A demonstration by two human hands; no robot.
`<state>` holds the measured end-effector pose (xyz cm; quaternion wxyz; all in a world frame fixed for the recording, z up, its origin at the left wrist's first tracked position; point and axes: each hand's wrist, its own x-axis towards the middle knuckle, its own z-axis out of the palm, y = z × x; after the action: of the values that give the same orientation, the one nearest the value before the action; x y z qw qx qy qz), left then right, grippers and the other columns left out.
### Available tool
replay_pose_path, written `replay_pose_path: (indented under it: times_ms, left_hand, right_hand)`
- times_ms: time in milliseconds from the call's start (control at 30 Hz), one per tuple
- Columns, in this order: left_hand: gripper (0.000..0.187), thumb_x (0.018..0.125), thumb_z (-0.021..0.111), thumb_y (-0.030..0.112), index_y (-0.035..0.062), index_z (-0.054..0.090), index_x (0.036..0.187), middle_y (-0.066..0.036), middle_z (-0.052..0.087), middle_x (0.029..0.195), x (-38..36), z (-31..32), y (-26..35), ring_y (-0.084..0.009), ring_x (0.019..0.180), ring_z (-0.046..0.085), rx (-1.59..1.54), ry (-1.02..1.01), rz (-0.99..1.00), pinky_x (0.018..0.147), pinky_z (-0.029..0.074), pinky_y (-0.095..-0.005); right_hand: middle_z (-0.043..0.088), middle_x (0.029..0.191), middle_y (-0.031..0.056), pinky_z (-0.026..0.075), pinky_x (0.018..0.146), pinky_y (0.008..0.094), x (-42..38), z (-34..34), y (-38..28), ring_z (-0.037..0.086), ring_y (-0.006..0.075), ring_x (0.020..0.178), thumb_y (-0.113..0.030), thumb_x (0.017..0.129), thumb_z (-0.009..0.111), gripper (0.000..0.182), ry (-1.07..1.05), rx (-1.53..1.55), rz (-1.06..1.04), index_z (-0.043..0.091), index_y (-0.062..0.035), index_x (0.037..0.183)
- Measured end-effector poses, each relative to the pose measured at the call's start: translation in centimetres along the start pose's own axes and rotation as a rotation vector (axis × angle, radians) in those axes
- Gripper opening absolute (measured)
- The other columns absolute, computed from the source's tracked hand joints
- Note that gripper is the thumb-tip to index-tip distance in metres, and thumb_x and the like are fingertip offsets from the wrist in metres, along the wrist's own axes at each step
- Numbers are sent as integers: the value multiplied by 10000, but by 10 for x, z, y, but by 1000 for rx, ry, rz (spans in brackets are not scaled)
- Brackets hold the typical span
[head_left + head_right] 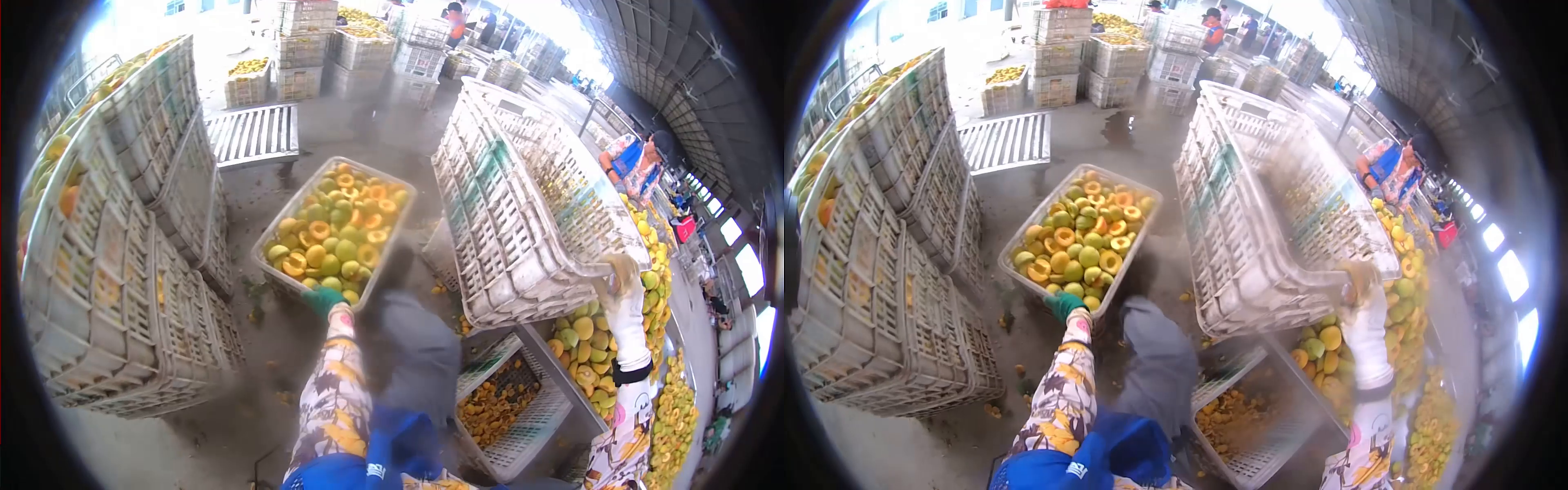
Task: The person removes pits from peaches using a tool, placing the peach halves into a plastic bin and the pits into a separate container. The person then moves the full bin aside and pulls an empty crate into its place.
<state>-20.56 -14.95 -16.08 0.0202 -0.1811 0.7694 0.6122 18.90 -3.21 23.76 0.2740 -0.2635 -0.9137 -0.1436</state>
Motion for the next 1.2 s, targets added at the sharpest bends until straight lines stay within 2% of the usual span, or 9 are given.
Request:
replay_pose_path:
  times_ms: [100,233,333,433,500,700,1067,1167,1200]
  left_hand:
    - [596,929,517,367,-43,381,1339,-232,456,1346,29,33,-23,-329,1177,503,-269,-210,-179,977,401,-395]
    - [530,907,543,331,-45,452,1270,-197,574,1186,119,55,-106,-300,1010,581,150,-518,-30,857,473,-385]
    - [555,902,523,362,66,417,1360,-169,495,1324,86,-36,-65,-309,1067,541,-30,-917,-113,813,466,-485]
    - [408,891,561,310,32,522,1188,-130,570,1103,71,-99,-79,-302,885,567,-20,-995,-293,687,506,-458]
    - [528,926,458,374,83,384,1360,-171,546,1164,64,-129,-107,-322,969,552,60,-920,-520,777,464,-534]
    - [467,936,405,430,119,430,1283,-167,544,1112,43,-217,-142,-344,938,545,-13,-1034,-647,825,398,-564]
    - [374,893,462,468,186,525,1130,-122,574,1001,51,-198,-120,-326,807,558,132,-772,-644,627,419,-511]
    - [380,903,489,391,166,525,1207,-133,587,1024,80,-171,-165,-284,742,571,-264,-1316,-816,564,423,-479]
    - [371,900,502,379,165,525,1202,-134,588,1011,75,-160,-160,-281,712,569,-131,-1266,-705,552,423,-471]
  right_hand:
    - [555,937,181,418,798,452,1,1,0,524,401,913,-130,822,521,234,18,-51,-13,558,-35,1032]
    - [569,939,178,426,804,450,-5,7,7,531,399,927,-132,818,554,213,77,-60,13,562,-45,1013]
    - [581,964,173,437,795,446,-9,7,9,541,392,932,-160,815,597,226,47,-47,44,567,-64,1018]
    - [589,983,162,448,788,444,-13,13,18,550,382,942,-193,804,642,259,44,-47,77,571,-83,1028]
    - [598,978,153,456,786,447,-11,9,15,555,378,956,-206,784,674,292,39,-54,91,574,-103,1038]
    - [609,995,156,462,783,454,-14,12,16,563,380,955,-206,777,680,312,64,-48,130,573,-126,1060]
    - [598,1022,142,454,783,454,-16,10,11,557,372,969,-225,792,649,294,118,-70,74,562,-122,1054]
    - [585,985,139,450,766,455,-14,9,8,552,372,939,-199,787,642,269,139,-80,41,554,-112,1025]
    - [581,971,139,449,760,455,-12,8,7,551,372,928,-189,784,640,261,147,-80,27,551,-108,1015]
